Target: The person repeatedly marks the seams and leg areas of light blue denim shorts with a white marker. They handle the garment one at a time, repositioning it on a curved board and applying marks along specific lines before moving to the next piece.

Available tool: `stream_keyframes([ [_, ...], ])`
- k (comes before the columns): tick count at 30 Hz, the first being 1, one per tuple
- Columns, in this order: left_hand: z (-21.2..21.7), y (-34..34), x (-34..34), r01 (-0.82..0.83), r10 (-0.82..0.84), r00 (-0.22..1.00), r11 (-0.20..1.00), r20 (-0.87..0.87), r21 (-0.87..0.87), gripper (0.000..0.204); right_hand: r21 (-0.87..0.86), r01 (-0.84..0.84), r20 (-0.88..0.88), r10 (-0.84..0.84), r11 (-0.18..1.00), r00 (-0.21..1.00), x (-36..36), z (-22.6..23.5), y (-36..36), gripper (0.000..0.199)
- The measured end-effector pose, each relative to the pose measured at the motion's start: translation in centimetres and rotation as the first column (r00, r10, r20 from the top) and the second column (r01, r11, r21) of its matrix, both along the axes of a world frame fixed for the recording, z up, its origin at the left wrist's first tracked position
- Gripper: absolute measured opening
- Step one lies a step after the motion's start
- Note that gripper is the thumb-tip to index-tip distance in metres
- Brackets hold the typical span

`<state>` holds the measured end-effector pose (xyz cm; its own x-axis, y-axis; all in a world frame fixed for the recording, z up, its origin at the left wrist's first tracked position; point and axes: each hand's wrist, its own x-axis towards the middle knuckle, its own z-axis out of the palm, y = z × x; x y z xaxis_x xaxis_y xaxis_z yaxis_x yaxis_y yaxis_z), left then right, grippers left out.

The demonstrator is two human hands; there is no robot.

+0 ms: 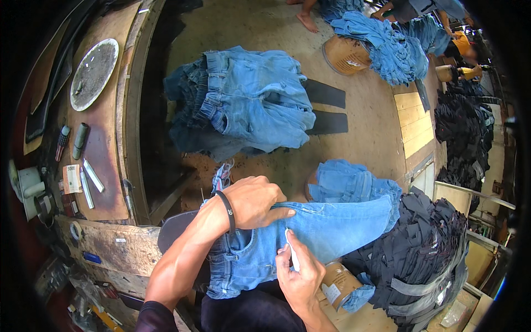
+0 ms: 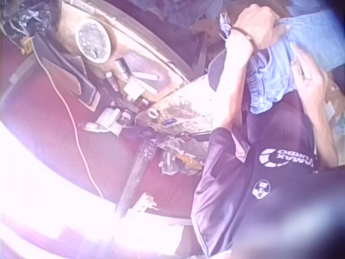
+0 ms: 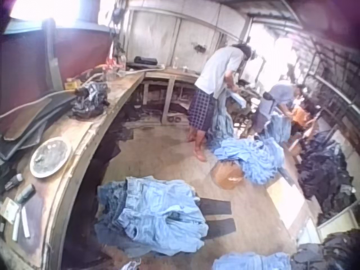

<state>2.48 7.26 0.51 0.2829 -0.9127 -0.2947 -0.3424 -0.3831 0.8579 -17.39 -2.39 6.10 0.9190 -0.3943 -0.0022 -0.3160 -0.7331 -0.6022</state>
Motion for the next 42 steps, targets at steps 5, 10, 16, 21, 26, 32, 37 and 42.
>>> stream_keyframes([
  [5,0.0,0.0,-0.1,-0.005,0.005,1.000,1.000,0.023,-0.019,0.049,0.015,-0.011,0.037,0.011,1.000,0.999,-0.1,-0.1,-0.1,0.038],
  [10,0.1,-0.1,0.0,-0.001,0.001,1.000,1.000,0.022,-0.008,0.048,0.010,0.004,0.004,-0.005,1.000,1.000,-0.2,-0.1,-0.1,0.039],
  [16,0.3,-0.1,-0.1,-0.009,0.009,1.000,1.000,0.017,-0.020,0.047,0.023,0.018,-0.011,-0.017,1.000,1.000,0.0,-0.1,-0.2,0.039],
  [21,0.3,-0.1,-0.1,-0.003,0.003,0.999,1.000,0.051,0.008,0.047,0.044,0.033,-0.004,-0.033,0.998,0.999,0.0,0.3,-0.2,0.037],
  [26,0.4,-0.2,0.0,0.003,-0.003,1.000,1.000,0.027,0.004,0.047,0.150,0.080,-0.054,-0.072,0.985,0.996,0.1,0.9,-0.4,0.035],
  [32,0.6,-0.2,0.0,0.001,-0.002,0.999,1.000,0.032,0.013,0.047,0.121,0.085,-0.040,-0.080,0.989,0.996,0.2,0.9,-0.5,0.034],
  [37,0.8,-0.2,0.1,0.001,-0.002,1.000,0.999,0.017,0.054,0.045,0.115,0.094,-0.100,-0.083,0.989,0.992,0.3,0.9,-0.5,0.031],
  [42,1.6,-0.4,0.0,0.005,-0.010,0.999,0.991,0.039,0.132,0.040,0.044,0.038,-0.038,-0.036,0.998,0.999,-0.5,0.5,-0.8,0.033],
])
